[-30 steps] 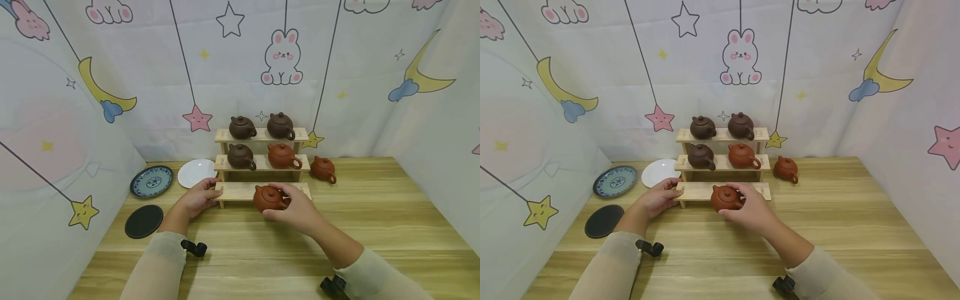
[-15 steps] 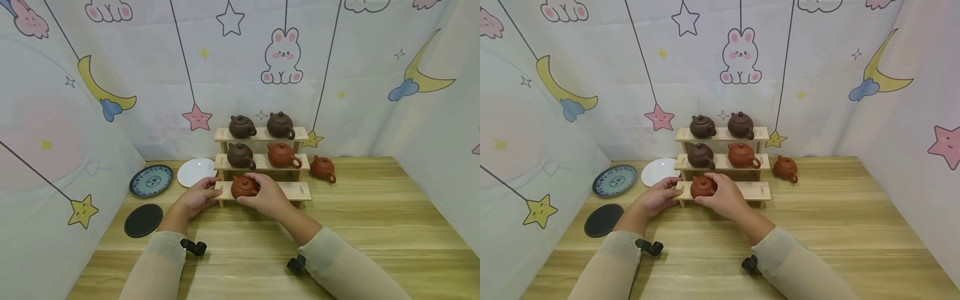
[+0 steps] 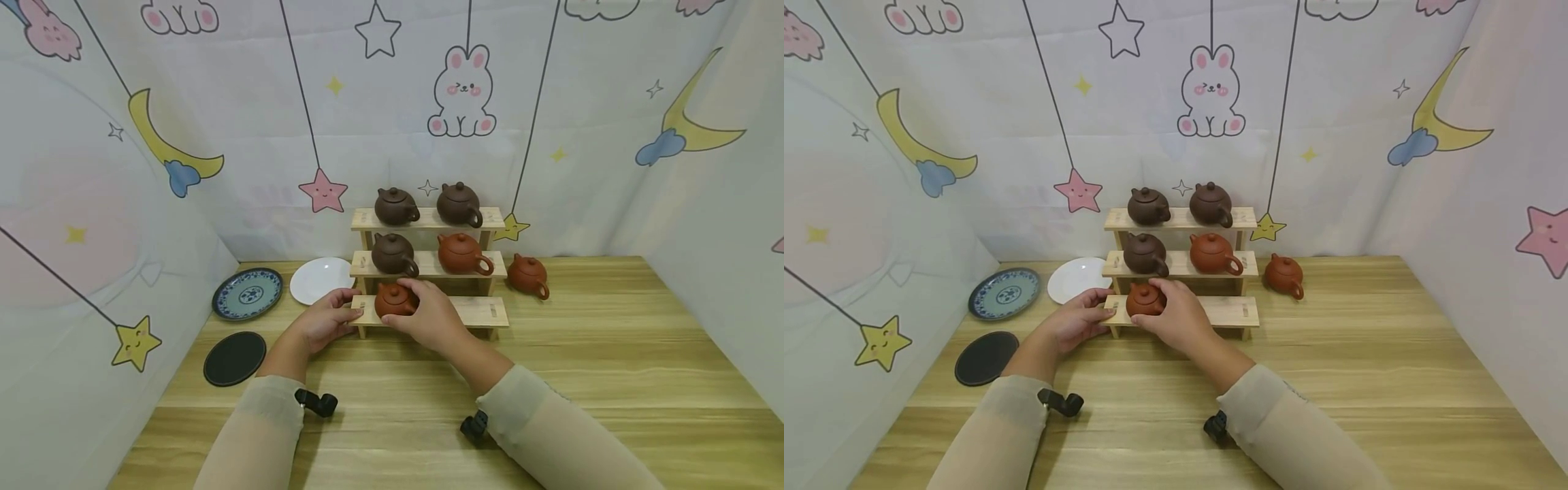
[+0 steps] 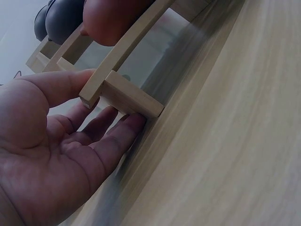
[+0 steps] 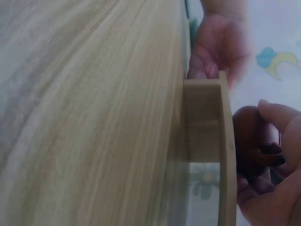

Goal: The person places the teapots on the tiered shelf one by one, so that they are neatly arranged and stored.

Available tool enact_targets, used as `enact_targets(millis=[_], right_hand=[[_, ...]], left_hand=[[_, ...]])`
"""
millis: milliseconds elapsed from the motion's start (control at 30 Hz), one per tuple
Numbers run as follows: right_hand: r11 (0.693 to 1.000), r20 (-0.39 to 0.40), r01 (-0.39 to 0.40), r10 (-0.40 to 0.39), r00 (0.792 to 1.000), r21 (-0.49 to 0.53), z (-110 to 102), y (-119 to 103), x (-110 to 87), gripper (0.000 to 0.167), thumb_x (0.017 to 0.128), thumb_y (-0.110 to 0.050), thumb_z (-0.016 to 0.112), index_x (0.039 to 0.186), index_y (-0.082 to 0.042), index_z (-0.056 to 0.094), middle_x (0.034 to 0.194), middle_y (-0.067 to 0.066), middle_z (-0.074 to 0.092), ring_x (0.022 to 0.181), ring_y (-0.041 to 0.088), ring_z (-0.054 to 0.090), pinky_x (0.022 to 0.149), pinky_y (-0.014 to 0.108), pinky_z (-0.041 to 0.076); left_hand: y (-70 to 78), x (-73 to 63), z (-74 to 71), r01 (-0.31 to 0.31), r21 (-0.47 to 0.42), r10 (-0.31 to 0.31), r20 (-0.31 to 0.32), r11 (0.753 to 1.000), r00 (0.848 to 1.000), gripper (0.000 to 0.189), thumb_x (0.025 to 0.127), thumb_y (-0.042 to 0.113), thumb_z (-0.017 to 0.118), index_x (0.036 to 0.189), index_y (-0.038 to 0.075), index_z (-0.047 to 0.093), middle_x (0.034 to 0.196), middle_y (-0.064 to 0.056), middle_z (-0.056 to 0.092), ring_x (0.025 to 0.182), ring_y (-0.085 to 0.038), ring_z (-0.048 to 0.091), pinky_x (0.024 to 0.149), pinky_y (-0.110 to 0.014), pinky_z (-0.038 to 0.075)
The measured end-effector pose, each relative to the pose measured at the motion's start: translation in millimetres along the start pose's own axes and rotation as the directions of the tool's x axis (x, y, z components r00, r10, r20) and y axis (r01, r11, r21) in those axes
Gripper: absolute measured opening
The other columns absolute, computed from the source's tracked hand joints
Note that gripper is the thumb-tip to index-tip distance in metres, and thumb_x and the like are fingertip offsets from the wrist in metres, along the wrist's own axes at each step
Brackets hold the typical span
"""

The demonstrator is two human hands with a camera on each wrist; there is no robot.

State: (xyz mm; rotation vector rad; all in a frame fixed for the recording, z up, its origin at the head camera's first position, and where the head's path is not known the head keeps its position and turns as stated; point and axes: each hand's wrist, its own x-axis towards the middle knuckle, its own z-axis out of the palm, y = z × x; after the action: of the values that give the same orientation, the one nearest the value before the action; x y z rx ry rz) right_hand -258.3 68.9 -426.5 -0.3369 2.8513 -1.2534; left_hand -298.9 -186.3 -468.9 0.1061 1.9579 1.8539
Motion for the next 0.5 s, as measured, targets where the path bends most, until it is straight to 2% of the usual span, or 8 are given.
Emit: enact_targets(millis=[133,233,367,500], right_hand=[[1.0,0.002,0.007,-0.007,1.0,0.01,-7,2,-6.9,0.08,0.088,-0.05,0.087,0.156,-0.024,0.055,0.16,0.008,0.054,0.145,0.033,0.056,0.114,0.055,0.049],[0.999,0.009,-0.006,0.006,1.0,0.037,-17,4,-14.7,0.076,0.088,-0.048,0.087,0.154,-0.024,0.057,0.157,0.006,0.056,0.138,0.031,0.061,0.111,0.053,0.053],[0.996,0.005,-0.018,0.017,1.0,0.084,-34,8,-27.7,0.069,0.089,-0.047,0.086,0.15,-0.027,0.061,0.15,0.003,0.061,0.123,0.029,0.069,0.101,0.049,0.059],[0.994,-0.019,0.012,-0.01,1.0,0.106,-52,18,-42.2,0.063,0.091,-0.046,0.085,0.146,-0.025,0.064,0.144,0.0,0.066,0.115,0.029,0.071,0.095,0.046,0.06]], left_hand=[[0.8,-1.1,0.3,0.002,0.005,-0.002,-0.001,1.0,1.0,0.06,0.107,0.01,0.06,0.161,0.004,0.033,0.163,-0.017,0.039,0.117,-0.012,0.062,0.099,-0.031,0.056],[1.3,-2.2,1.0,-0.001,0.006,0.001,0.002,1.0,1.0,0.06,0.107,0.01,0.06,0.161,0.003,0.033,0.163,-0.017,0.039,0.116,-0.011,0.062,0.1,-0.032,0.055],[1.9,-2.7,1.6,-0.003,0.006,0.003,0.009,1.0,1.0,0.06,0.108,0.01,0.059,0.161,0.003,0.032,0.162,-0.016,0.039,0.115,-0.01,0.061,0.101,-0.032,0.054],[2.1,-2.6,2.1,-0.004,0.009,0.004,0.012,1.0,1.0,0.06,0.108,0.01,0.058,0.161,0.003,0.032,0.162,-0.016,0.038,0.114,-0.01,0.061,0.101,-0.032,0.054]])
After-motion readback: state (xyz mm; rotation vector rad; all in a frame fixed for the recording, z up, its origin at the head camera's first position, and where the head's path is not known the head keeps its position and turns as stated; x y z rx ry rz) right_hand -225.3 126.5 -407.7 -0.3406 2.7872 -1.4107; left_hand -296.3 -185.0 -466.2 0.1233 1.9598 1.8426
